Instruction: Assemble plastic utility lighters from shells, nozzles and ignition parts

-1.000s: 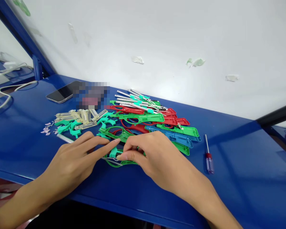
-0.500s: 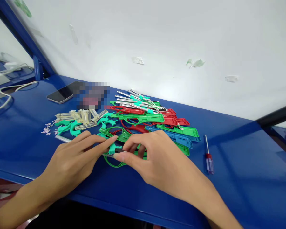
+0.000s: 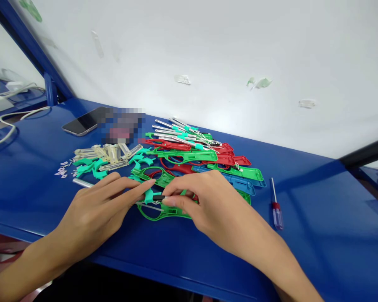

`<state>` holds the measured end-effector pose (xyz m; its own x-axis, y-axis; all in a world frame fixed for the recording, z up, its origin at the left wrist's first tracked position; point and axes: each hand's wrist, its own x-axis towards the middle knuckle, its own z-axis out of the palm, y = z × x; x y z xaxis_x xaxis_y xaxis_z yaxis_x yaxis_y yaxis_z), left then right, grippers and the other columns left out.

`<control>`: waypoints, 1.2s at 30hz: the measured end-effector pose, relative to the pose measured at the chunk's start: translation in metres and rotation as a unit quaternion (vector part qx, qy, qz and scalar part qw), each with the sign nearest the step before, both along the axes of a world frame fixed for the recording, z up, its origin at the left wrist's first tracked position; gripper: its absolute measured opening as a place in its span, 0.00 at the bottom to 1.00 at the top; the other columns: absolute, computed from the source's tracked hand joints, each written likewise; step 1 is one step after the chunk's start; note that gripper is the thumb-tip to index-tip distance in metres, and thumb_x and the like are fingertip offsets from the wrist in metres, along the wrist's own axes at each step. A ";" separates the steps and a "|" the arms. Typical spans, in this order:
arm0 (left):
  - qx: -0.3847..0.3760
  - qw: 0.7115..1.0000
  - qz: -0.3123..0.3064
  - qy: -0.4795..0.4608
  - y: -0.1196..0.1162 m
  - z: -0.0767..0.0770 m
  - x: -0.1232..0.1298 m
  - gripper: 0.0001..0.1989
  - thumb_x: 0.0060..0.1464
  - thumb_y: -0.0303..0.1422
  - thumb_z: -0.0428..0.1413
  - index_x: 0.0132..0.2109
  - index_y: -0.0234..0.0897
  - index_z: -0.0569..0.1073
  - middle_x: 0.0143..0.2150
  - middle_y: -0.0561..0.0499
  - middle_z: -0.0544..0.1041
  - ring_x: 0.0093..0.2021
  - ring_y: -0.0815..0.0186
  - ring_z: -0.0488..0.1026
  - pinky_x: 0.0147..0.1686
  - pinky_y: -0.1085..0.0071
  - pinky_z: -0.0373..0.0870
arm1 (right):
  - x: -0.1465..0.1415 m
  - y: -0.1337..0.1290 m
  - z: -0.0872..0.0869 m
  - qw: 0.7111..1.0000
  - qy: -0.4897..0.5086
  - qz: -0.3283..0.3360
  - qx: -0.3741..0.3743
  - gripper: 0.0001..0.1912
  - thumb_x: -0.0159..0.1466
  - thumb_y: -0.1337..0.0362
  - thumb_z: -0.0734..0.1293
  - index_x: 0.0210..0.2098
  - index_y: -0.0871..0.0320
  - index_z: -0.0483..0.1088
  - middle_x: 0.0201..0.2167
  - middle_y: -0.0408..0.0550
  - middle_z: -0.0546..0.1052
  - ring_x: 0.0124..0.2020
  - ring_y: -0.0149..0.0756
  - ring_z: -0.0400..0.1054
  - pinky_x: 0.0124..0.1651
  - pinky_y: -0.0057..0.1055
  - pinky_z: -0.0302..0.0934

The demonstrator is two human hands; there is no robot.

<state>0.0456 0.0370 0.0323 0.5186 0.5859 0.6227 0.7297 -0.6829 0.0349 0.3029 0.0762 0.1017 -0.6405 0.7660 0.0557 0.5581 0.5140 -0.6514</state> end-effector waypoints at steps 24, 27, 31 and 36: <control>-0.011 1.000 0.003 -0.014 0.000 -0.005 -0.002 0.20 0.68 0.16 0.53 0.63 0.31 0.75 0.45 0.46 0.81 0.40 0.58 0.77 0.38 0.61 0.79 | 0.000 -0.003 0.001 0.999 0.017 -0.049 -0.006 0.05 0.70 0.63 0.76 0.39 0.45 0.85 0.29 0.29 0.86 0.24 0.27 0.77 0.29 0.24 0.66; -0.025 0.999 -0.007 -0.022 0.000 -0.004 -0.002 0.21 0.68 0.16 0.53 0.63 0.31 0.75 0.45 0.46 0.81 0.40 0.59 0.77 0.39 0.62 0.80 | -0.001 -0.003 0.002 0.997 0.027 -0.063 -0.019 0.05 0.68 0.63 0.77 0.37 0.45 0.85 0.27 0.30 0.85 0.25 0.27 0.77 0.28 0.24 0.66; -0.036 0.999 -0.016 -0.030 0.001 -0.003 -0.001 0.20 0.69 0.17 0.52 0.63 0.32 0.75 0.44 0.47 0.81 0.40 0.60 0.77 0.40 0.63 0.80 | -0.001 -0.003 0.004 0.995 0.053 -0.061 -0.062 0.02 0.67 0.62 0.77 0.37 0.47 0.83 0.31 0.32 0.87 0.31 0.29 0.82 0.34 0.22 0.69; -0.047 0.998 -0.021 -0.045 0.003 -0.001 -0.002 0.18 0.71 0.20 0.53 0.63 0.33 0.76 0.46 0.47 0.82 0.41 0.61 0.77 0.38 0.66 0.79 | -0.001 -0.003 0.007 0.989 0.069 -0.072 -0.107 0.06 0.67 0.62 0.78 0.34 0.50 0.80 0.27 0.33 0.85 0.30 0.30 0.82 0.33 0.22 0.70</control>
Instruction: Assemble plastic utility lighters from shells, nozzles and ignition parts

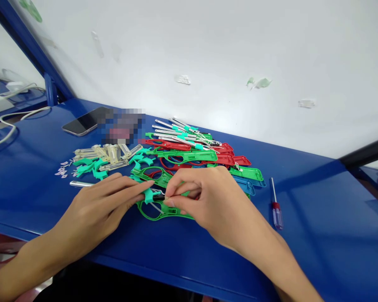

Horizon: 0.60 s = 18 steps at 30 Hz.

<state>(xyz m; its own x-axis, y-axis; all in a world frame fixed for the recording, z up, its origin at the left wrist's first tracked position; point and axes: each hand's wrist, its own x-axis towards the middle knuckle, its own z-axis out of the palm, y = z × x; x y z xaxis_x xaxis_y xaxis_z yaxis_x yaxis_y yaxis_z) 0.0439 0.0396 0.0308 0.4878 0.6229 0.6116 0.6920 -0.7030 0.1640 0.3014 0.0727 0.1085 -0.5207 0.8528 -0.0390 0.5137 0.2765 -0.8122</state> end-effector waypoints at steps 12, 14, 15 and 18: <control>-0.050 0.998 0.005 -0.032 -0.006 0.000 -0.003 0.17 0.75 0.25 0.54 0.64 0.42 0.75 0.51 0.50 0.78 0.37 0.72 0.79 0.31 0.75 0.69 | 0.000 0.001 -0.003 1.000 -0.019 0.004 0.023 0.06 0.67 0.62 0.76 0.33 0.49 0.80 0.27 0.33 0.85 0.29 0.32 0.81 0.31 0.24 0.67; -0.046 0.998 0.003 -0.030 -0.005 0.001 -0.002 0.16 0.75 0.26 0.54 0.64 0.42 0.75 0.50 0.51 0.79 0.39 0.71 0.80 0.34 0.75 0.71 | 0.000 0.001 -0.003 1.000 -0.016 0.003 0.015 0.06 0.67 0.63 0.76 0.33 0.50 0.80 0.28 0.34 0.85 0.29 0.32 0.81 0.32 0.24 0.68; -0.045 0.999 0.005 -0.030 -0.005 0.001 -0.001 0.14 0.76 0.27 0.54 0.63 0.42 0.75 0.49 0.52 0.80 0.39 0.71 0.80 0.35 0.75 0.71 | 0.000 0.001 -0.003 1.000 -0.014 0.002 0.011 0.06 0.67 0.63 0.77 0.33 0.50 0.80 0.28 0.34 0.85 0.30 0.32 0.82 0.32 0.24 0.68; -0.046 0.998 0.018 -0.035 -0.006 0.005 0.001 0.08 0.77 0.32 0.54 0.55 0.43 0.77 0.45 0.54 0.80 0.36 0.70 0.79 0.32 0.74 0.70 | 0.001 0.000 -0.003 1.000 -0.013 0.002 0.008 0.05 0.66 0.62 0.77 0.33 0.49 0.81 0.29 0.34 0.86 0.31 0.32 0.82 0.33 0.24 0.69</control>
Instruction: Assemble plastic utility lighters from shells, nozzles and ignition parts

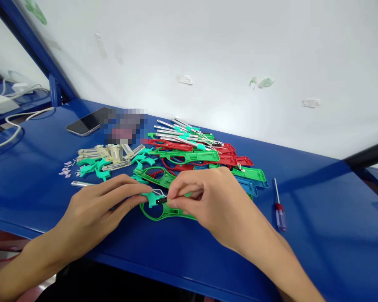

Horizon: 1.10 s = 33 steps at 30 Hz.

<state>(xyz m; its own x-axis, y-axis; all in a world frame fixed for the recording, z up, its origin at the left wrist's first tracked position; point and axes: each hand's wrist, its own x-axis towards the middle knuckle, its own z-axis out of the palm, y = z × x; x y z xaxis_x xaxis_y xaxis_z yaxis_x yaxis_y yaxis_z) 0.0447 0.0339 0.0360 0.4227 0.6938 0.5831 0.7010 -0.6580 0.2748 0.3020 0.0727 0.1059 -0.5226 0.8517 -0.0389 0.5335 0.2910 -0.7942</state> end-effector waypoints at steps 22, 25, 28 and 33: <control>-0.004 1.000 -0.007 -0.016 0.002 0.006 0.000 0.09 0.77 0.33 0.55 0.53 0.40 0.80 0.44 0.53 0.82 0.36 0.70 0.81 0.32 0.75 0.72 | 0.000 0.000 0.002 1.000 0.003 -0.018 0.024 0.06 0.65 0.61 0.78 0.31 0.50 0.82 0.27 0.37 0.86 0.28 0.36 0.82 0.28 0.27 0.67; 0.000 1.000 -0.005 -0.020 0.002 0.004 0.001 0.09 0.77 0.33 0.54 0.54 0.40 0.79 0.42 0.53 0.81 0.36 0.70 0.80 0.32 0.75 0.72 | 0.000 -0.001 0.002 1.000 0.013 -0.015 0.016 0.05 0.65 0.62 0.77 0.31 0.51 0.82 0.27 0.38 0.86 0.28 0.37 0.82 0.27 0.28 0.67; 0.007 1.000 -0.003 -0.027 0.001 0.003 0.002 0.08 0.77 0.32 0.55 0.54 0.40 0.78 0.40 0.54 0.78 0.34 0.71 0.78 0.32 0.74 0.70 | 0.000 0.000 0.001 1.000 0.019 -0.015 0.020 0.06 0.65 0.61 0.77 0.31 0.51 0.82 0.27 0.39 0.86 0.27 0.36 0.82 0.27 0.28 0.68; -0.005 0.999 0.010 -0.039 0.000 0.004 0.004 0.04 0.75 0.31 0.57 0.50 0.41 0.77 0.39 0.57 0.78 0.34 0.72 0.77 0.32 0.74 0.68 | -0.002 0.000 0.002 0.999 0.020 -0.023 0.018 0.06 0.64 0.60 0.79 0.30 0.49 0.83 0.27 0.38 0.86 0.27 0.35 0.80 0.25 0.26 0.65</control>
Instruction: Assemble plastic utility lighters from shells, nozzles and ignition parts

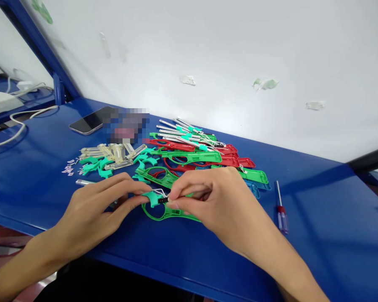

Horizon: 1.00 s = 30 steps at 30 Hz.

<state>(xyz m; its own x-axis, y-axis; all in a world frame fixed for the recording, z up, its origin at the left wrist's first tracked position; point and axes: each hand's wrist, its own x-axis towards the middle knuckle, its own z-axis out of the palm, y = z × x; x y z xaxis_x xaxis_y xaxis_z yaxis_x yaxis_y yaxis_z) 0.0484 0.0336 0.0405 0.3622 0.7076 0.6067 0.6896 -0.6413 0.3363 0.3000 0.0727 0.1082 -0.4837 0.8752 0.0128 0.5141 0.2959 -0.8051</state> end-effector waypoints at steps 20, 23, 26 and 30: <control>-0.009 0.998 -0.012 -0.054 -0.003 0.005 -0.001 0.09 0.70 0.21 0.57 0.48 0.42 0.74 0.39 0.58 0.76 0.33 0.72 0.73 0.32 0.75 0.66 | -0.002 -0.005 0.002 0.996 0.024 0.015 0.087 0.04 0.65 0.63 0.79 0.33 0.47 0.84 0.31 0.34 0.88 0.29 0.32 0.82 0.30 0.23 0.71; -0.025 0.996 -0.014 -0.087 -0.004 0.007 0.001 0.10 0.70 0.20 0.57 0.46 0.42 0.74 0.37 0.59 0.74 0.32 0.73 0.72 0.29 0.76 0.64 | -0.003 -0.006 0.001 0.992 0.054 0.000 0.113 0.06 0.64 0.65 0.80 0.39 0.46 0.86 0.34 0.33 0.89 0.31 0.31 0.83 0.30 0.21 0.73; -0.037 0.994 -0.015 -0.106 -0.004 0.008 0.002 0.11 0.69 0.19 0.57 0.45 0.43 0.74 0.36 0.60 0.74 0.31 0.74 0.70 0.28 0.77 0.62 | -0.006 -0.007 0.002 0.990 0.048 -0.004 0.136 0.05 0.65 0.64 0.79 0.38 0.44 0.87 0.33 0.32 0.89 0.30 0.31 0.83 0.28 0.20 0.71; -0.047 0.991 -0.022 -0.126 -0.004 0.008 0.004 0.11 0.69 0.19 0.56 0.44 0.42 0.73 0.35 0.60 0.72 0.31 0.74 0.68 0.28 0.76 0.62 | -0.009 -0.008 0.001 0.989 0.057 -0.011 0.137 0.05 0.65 0.64 0.80 0.34 0.45 0.86 0.31 0.32 0.88 0.29 0.30 0.82 0.28 0.20 0.71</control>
